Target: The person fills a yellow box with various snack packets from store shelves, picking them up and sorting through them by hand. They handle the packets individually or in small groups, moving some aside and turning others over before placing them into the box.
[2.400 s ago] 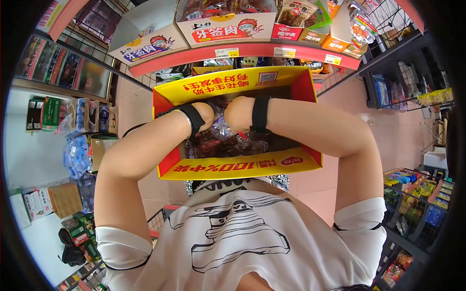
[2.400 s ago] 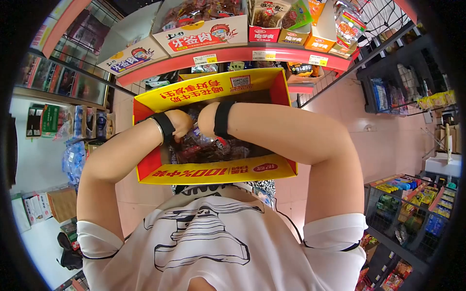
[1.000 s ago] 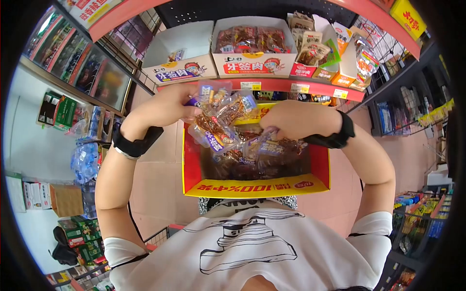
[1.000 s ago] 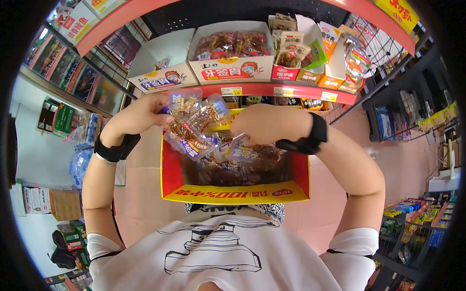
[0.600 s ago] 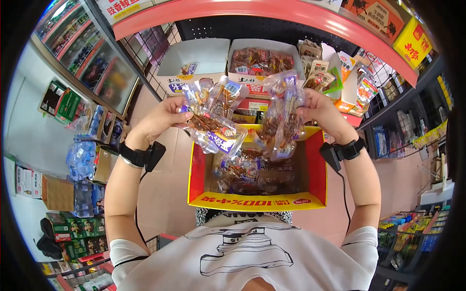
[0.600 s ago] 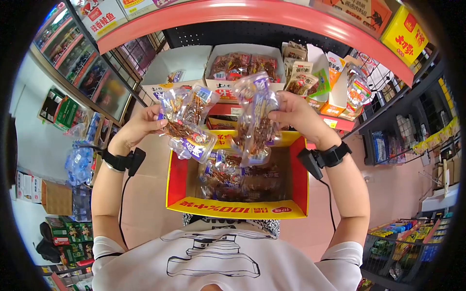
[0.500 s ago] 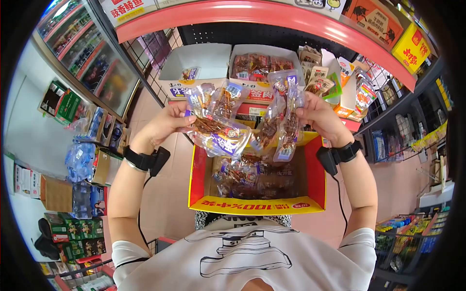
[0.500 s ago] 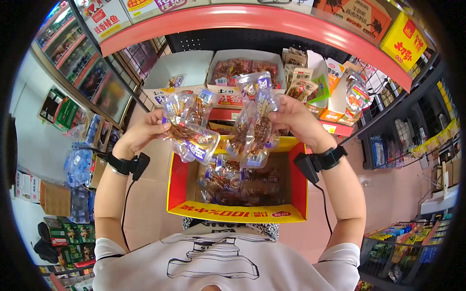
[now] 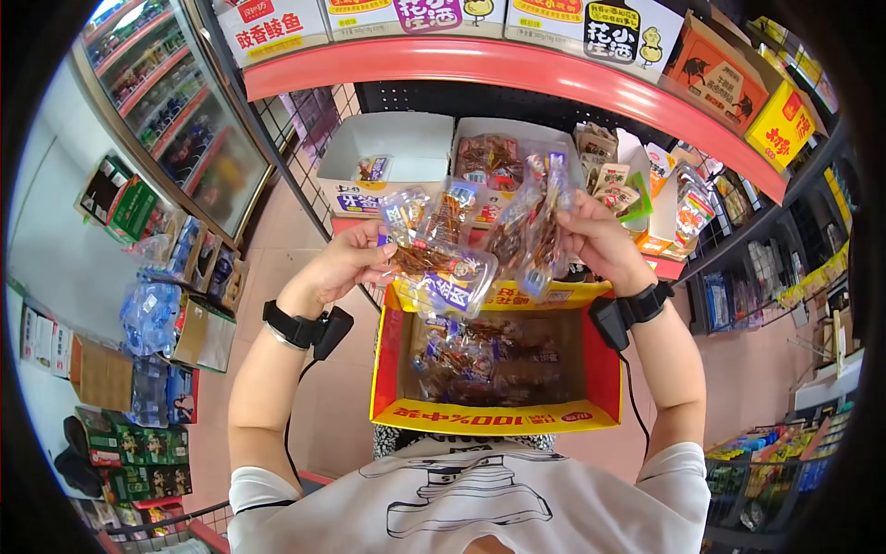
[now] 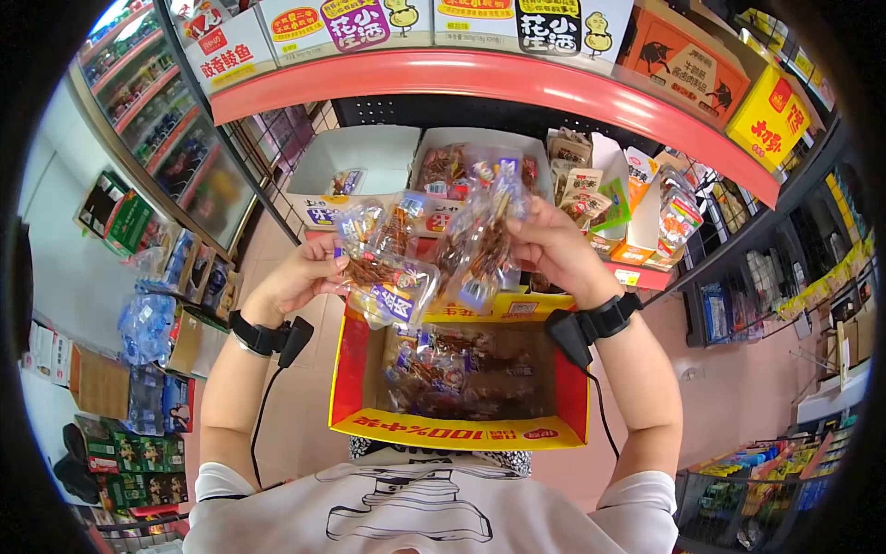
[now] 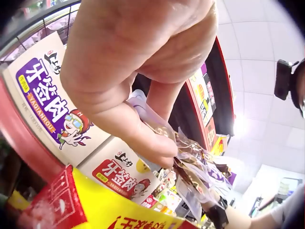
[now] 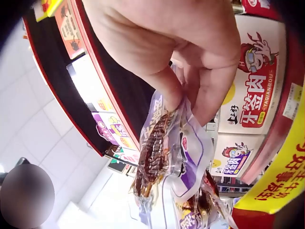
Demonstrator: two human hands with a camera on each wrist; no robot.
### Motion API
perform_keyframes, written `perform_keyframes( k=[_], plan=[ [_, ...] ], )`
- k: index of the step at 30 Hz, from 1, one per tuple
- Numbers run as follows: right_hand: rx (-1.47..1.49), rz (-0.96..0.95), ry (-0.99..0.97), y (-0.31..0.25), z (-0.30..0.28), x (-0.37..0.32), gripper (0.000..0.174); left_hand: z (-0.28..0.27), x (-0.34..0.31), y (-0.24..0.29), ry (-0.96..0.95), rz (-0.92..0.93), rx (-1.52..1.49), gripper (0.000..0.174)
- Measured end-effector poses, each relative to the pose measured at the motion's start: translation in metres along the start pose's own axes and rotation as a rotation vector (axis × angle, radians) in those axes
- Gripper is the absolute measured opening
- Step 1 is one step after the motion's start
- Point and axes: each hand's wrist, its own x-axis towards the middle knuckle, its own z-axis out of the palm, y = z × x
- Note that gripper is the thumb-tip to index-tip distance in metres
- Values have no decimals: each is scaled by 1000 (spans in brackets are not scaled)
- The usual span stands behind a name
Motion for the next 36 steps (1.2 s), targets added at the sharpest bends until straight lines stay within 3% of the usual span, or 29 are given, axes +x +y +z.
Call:
perform_keyframes(
  k=[4, 11, 13, 16, 18, 22, 24, 26, 28, 29, 30, 32, 36],
  plan=[
    [50, -95, 104, -8, -5, 27, 26, -22, -10, 9, 20, 76, -51, 30],
    [124, -251, 168, -15, 16, 114, 19, -57, -31, 19, 346, 223, -161, 27],
    [38, -261, 315, -14, 23, 144, 18, -69, -33, 15, 325, 246, -156, 26],
    [-106, -300, 367, -12, 38, 185, 22, -75, -40, 12, 296, 267, -154, 25],
    [-284, -251, 464, -8, 53, 204, 20, -77, -44, 10, 326, 256, -165, 24],
    [-406, -174, 445, 16, 68, 243, 28, -80, -53, 8, 367, 241, -162, 21],
    [-529, -3, 425, 20, 75, 249, 31, -81, -56, 6, 380, 240, -162, 22],
    [-435, -60, 520, 36, 77, 259, 25, -83, -59, 4, 382, 218, -161, 21],
    [-706, 201, 472, 33, 75, 267, 16, -81, -61, 6, 367, 220, -156, 20],
    [-997, 315, 401, 28, 72, 272, 15, -80, -61, 6, 371, 212, -155, 20],
    [-995, 315, 400, 27, 73, 270, 15, -79, -62, 6, 375, 203, -155, 20],
    [-1452, 21, 460, 30, 74, 262, 18, -81, -62, 4, 381, 206, -156, 20],
    [-1650, -169, 290, 31, 77, 242, 24, -78, -59, 5, 388, 205, -154, 21]
  ],
)
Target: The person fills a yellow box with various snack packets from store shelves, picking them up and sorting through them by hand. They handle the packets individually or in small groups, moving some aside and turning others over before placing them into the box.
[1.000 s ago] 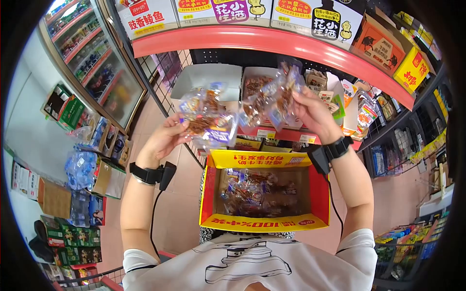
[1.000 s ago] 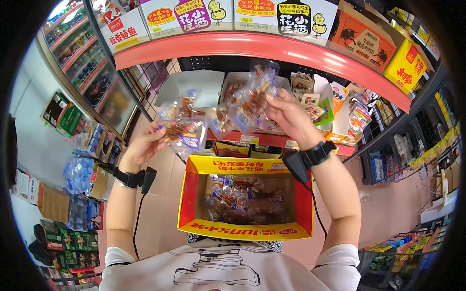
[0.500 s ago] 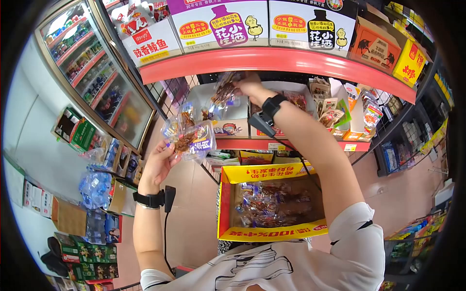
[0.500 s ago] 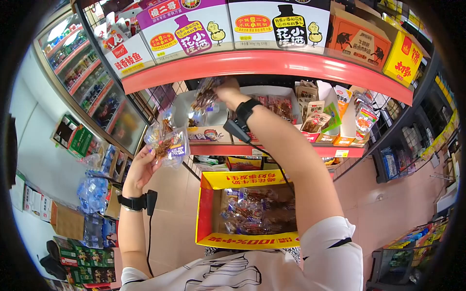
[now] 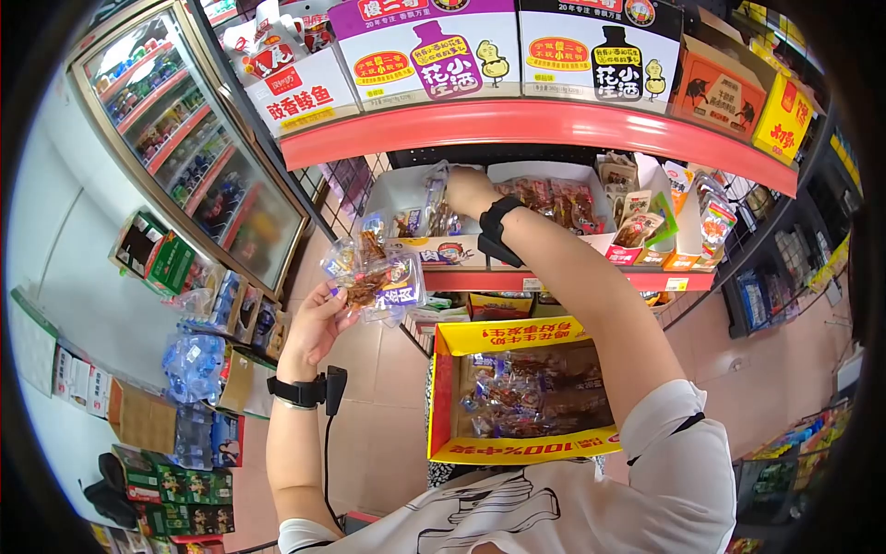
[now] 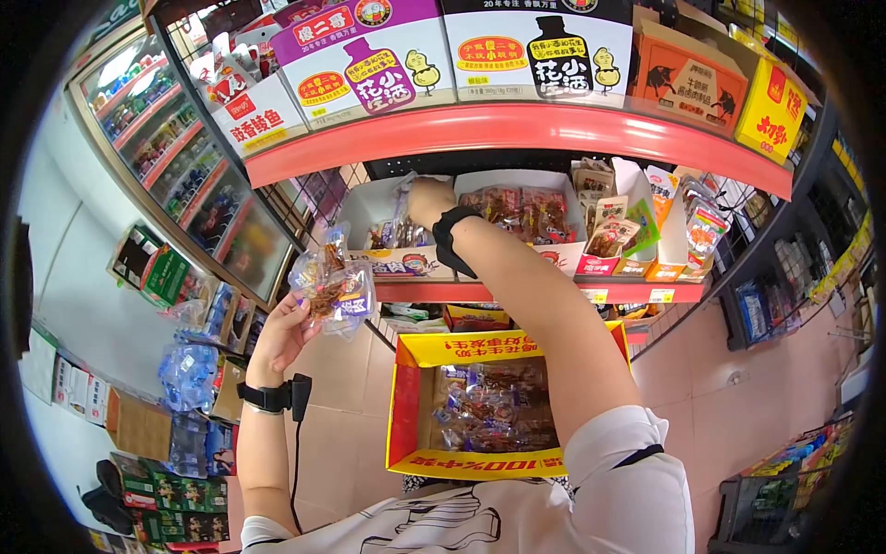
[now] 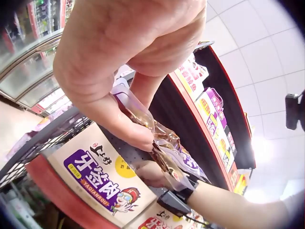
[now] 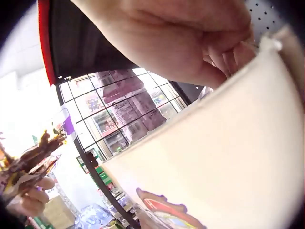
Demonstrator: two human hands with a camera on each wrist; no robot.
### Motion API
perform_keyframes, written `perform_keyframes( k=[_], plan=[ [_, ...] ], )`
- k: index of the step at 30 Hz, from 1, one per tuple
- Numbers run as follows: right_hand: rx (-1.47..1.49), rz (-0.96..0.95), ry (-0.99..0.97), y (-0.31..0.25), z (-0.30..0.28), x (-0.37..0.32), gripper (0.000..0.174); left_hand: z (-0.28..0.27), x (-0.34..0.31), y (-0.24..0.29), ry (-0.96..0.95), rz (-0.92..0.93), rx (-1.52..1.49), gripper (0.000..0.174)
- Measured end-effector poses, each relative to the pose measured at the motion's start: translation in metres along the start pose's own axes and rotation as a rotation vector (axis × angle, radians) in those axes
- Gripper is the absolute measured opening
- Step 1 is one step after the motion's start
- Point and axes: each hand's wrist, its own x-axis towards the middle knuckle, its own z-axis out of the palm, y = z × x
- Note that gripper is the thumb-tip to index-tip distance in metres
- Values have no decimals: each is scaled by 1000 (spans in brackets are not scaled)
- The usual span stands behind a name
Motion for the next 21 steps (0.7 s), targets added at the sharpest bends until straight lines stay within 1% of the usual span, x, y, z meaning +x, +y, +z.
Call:
perform_keyframes(
  k=[2, 3, 4, 6, 7, 8, 10, 11, 13, 14, 16, 17, 18, 20, 21],
  plan=[
    [-41, 60, -18, -9, -4, -11, 26, 3, 0, 0, 17, -4, 1, 21],
    [2, 57, 84, -15, -6, -16, 27, 7, 0, 1, 24, -1, -4, 21],
    [4, 55, 81, -16, -2, -16, 27, 8, 0, 3, 30, 1, -7, 22],
    [-212, -82, 343, -18, 2, -18, 24, 8, 4, 5, 17, 8, 7, 22],
    [-164, -171, 307, -16, -3, -20, 22, 8, 7, 6, 0, 17, 22, 22],
    [-162, -172, 305, -16, -5, -19, 22, 9, 9, 7, 2, 15, 22, 22],
    [7, -217, 143, -15, -9, -14, 29, 9, 14, 9, -29, 23, 33, 23],
    [8, -217, 139, -14, -11, -12, 29, 7, 19, 9, -24, 20, 46, 23],
    [546, -174, -145, -18, -26, -15, 49, 12, 22, 12, -15, 16, 51, 23],
    [545, -178, -148, -20, -30, -22, 49, 15, 25, 14, -10, 16, 58, 22],
    [1105, 67, -420, -29, -41, -49, 70, 19, 31, 17, -21, 28, 63, 22],
    [1114, 5, -479, -33, -43, -60, 79, 22, 34, 19, -36, 37, 73, 22],
    [1204, -7, -563, -39, -49, -68, 75, 26, 39, 21, -34, 38, 72, 22],
    [1134, -100, -490, -44, -44, -75, 67, 35, 50, 25, -73, 50, 79, 22],
    [1133, -100, -492, -40, -31, -68, 67, 36, 59, 24, -72, 49, 77, 22]
  ],
)
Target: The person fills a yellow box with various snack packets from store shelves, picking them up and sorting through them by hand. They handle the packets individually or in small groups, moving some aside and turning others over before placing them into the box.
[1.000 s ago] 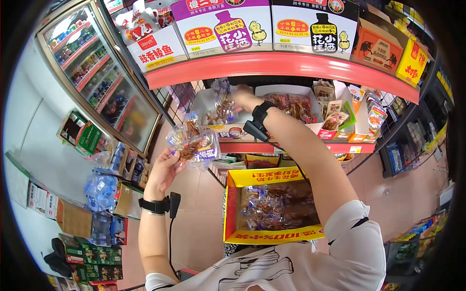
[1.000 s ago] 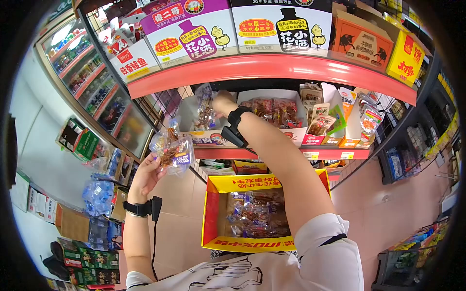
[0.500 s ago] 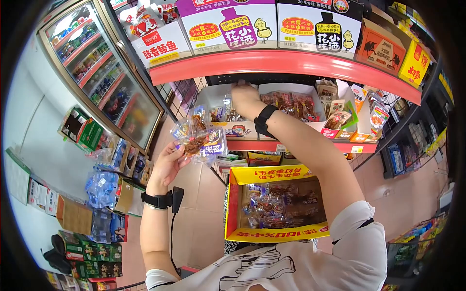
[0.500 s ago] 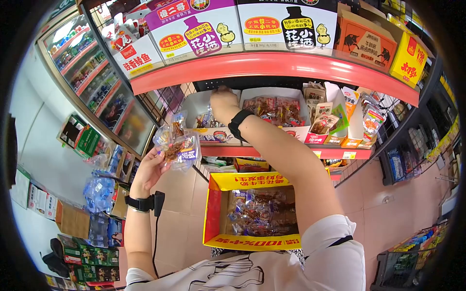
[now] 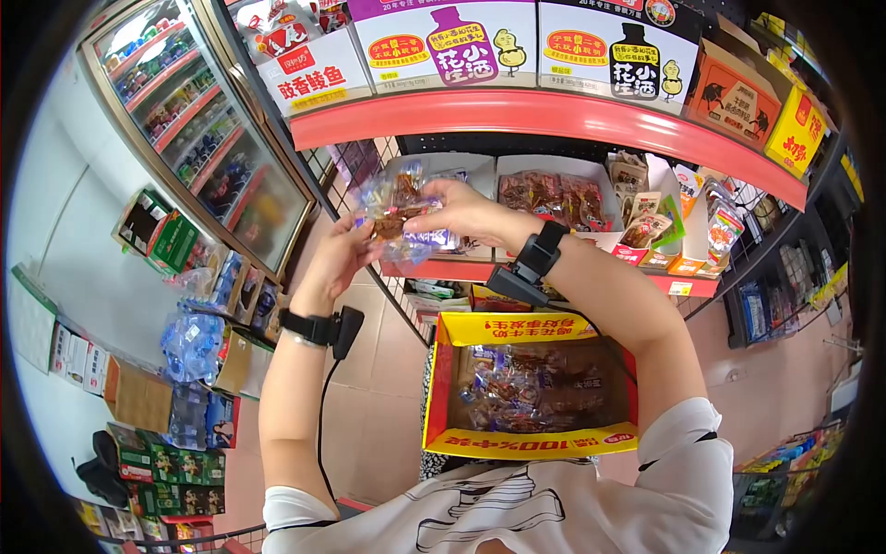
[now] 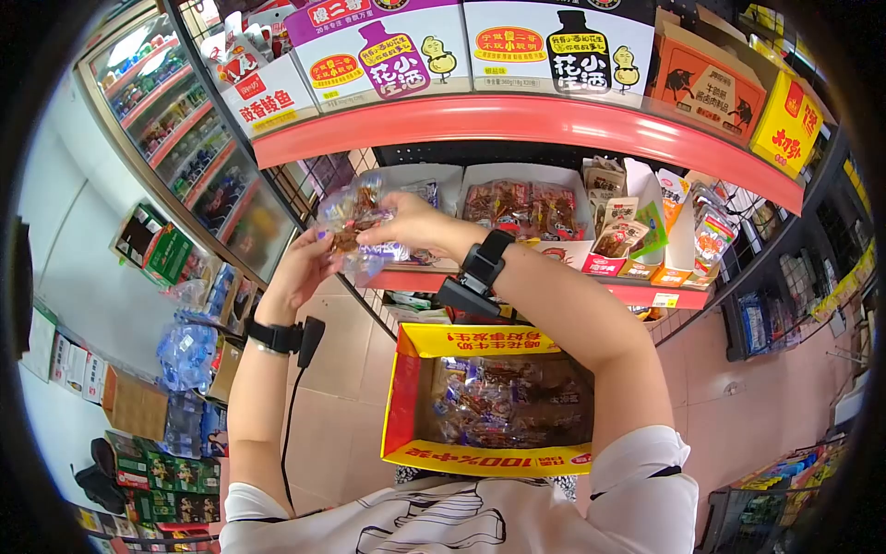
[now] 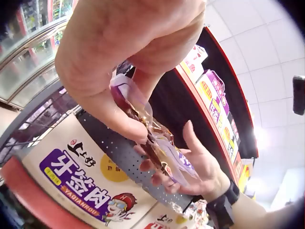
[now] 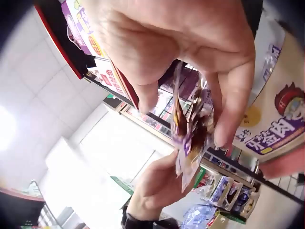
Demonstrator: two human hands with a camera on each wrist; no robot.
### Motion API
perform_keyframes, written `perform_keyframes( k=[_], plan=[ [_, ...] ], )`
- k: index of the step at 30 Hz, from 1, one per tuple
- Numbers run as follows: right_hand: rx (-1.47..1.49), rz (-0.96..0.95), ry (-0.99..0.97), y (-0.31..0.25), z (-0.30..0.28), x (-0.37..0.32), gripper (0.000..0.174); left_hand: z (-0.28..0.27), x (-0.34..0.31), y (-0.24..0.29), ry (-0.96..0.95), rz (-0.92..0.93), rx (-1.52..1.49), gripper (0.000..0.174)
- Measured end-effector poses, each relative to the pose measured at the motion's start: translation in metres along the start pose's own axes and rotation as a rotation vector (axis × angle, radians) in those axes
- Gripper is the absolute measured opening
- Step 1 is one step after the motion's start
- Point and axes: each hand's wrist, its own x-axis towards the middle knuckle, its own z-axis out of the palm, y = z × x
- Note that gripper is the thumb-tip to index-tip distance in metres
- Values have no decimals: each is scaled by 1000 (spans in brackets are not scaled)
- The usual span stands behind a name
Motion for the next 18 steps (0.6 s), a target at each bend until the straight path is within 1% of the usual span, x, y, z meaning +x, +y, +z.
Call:
perform_keyframes(
  k=[2, 3, 5, 6, 7, 9, 10, 11, 13, 14, 15, 17, 18],
  plan=[
    [-53, -152, 279, 32, -7, 24, 56, -3, 19, -4, 43, -3, -15, 30],
    [-54, -152, 274, 27, -6, 21, 56, 5, 22, 0, 47, -1, -17, 30],
    [440, 1, 256, 12, -7, 11, 49, 31, 22, 10, 95, -2, -118, 35],
    [464, 8, 273, 13, -10, 12, 42, 41, 23, 13, 65, 2, -147, 41],
    [463, 12, 267, 13, -11, 12, 42, 46, 26, 11, 71, 2, -151, 41],
    [364, 110, 369, 11, -14, 10, 41, 54, 32, 7, 108, 62, 85, 48],
    [264, 129, 371, 8, -16, 8, 46, 53, 39, 6, 135, 53, 168, 52],
    [264, 135, 369, 5, -18, 6, 46, 51, 45, 3, 138, 48, 164, 52],
    [-336, 150, 421, 0, -26, 6, 52, 47, 55, -1, 170, 23, 211, 50],
    [-382, 87, 421, 7, -31, 10, 53, 43, 59, -2, 171, 26, 245, 50],
    [-383, 89, 423, 9, -32, 10, 53, 39, 64, -2, 168, 26, 244, 50],
    [-94, -57, 560, 13, -35, 9, 45, 32, 74, -3, 287, 2, 336, 50],
    [-63, -2, 563, 8, -37, 8, 57, 29, 79, -5, 330, 19, 328, 52]
  ],
)
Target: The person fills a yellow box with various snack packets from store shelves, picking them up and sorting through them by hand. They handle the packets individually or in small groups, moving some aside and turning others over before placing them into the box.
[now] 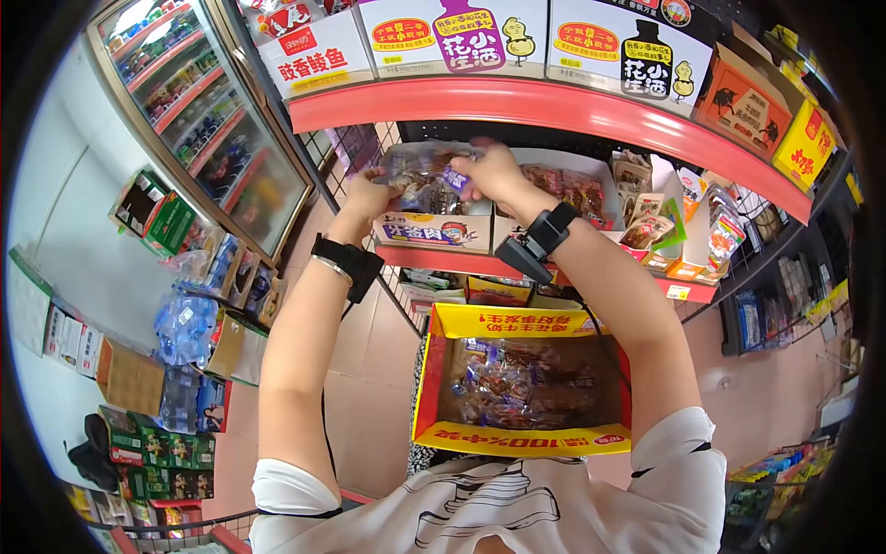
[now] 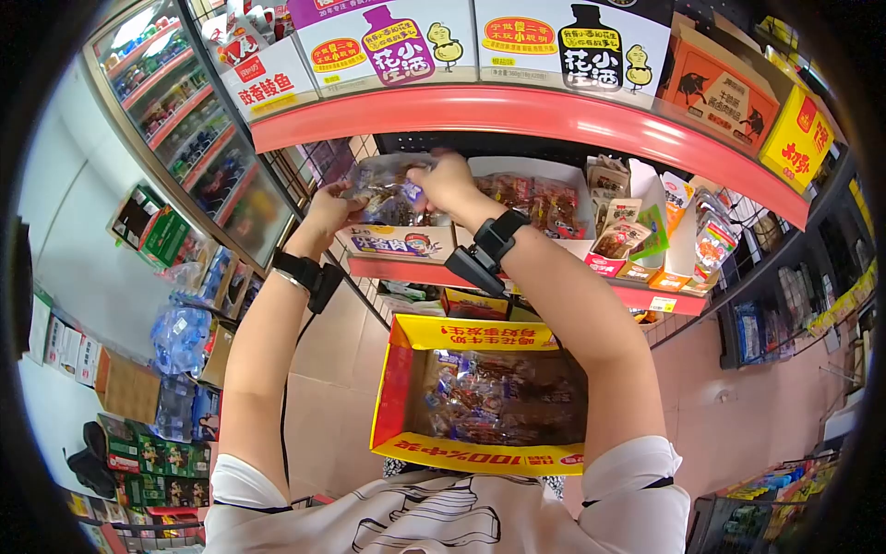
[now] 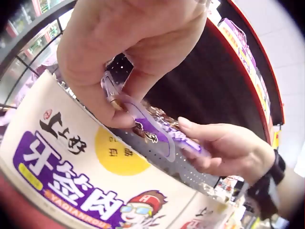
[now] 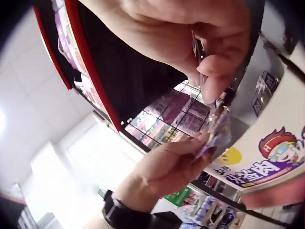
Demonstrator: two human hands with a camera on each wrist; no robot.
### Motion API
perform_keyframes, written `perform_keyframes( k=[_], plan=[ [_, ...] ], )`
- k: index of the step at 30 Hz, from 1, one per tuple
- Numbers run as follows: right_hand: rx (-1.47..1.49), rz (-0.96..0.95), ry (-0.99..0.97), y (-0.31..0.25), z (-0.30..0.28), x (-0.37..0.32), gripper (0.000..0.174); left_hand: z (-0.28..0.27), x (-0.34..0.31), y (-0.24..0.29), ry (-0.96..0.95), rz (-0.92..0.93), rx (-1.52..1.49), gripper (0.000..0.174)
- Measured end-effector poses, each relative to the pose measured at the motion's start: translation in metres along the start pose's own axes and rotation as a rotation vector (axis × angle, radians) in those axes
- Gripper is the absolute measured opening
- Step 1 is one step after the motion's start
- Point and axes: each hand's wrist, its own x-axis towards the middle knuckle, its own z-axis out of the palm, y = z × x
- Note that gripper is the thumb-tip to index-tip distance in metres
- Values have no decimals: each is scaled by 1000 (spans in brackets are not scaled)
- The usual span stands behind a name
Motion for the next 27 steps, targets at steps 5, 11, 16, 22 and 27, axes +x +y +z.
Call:
perform_keyframes(
  k=[5, 11, 16, 22, 27],
  plan=[
    [171, 46, -19, 6, -9, 2, 56, -7, 20, 2, 26, 54, 207, 54],
    [-37, 117, -200, 17, -6, 2, 52, 1, 24, -11, 147, 400, 961, 54],
    [-792, -265, 45, 1, -1, -33, 34, 19, 2, -15, 134, 711, 898, 40],
    [-1188, -549, -146, 18, -14, -32, 17, 22, -27, -3, 49, 926, 730, 29],
    [-723, -943, -86, 20, -17, -85, 14, 28, -91, 2, -296, 692, 503, 18]
  ],
)
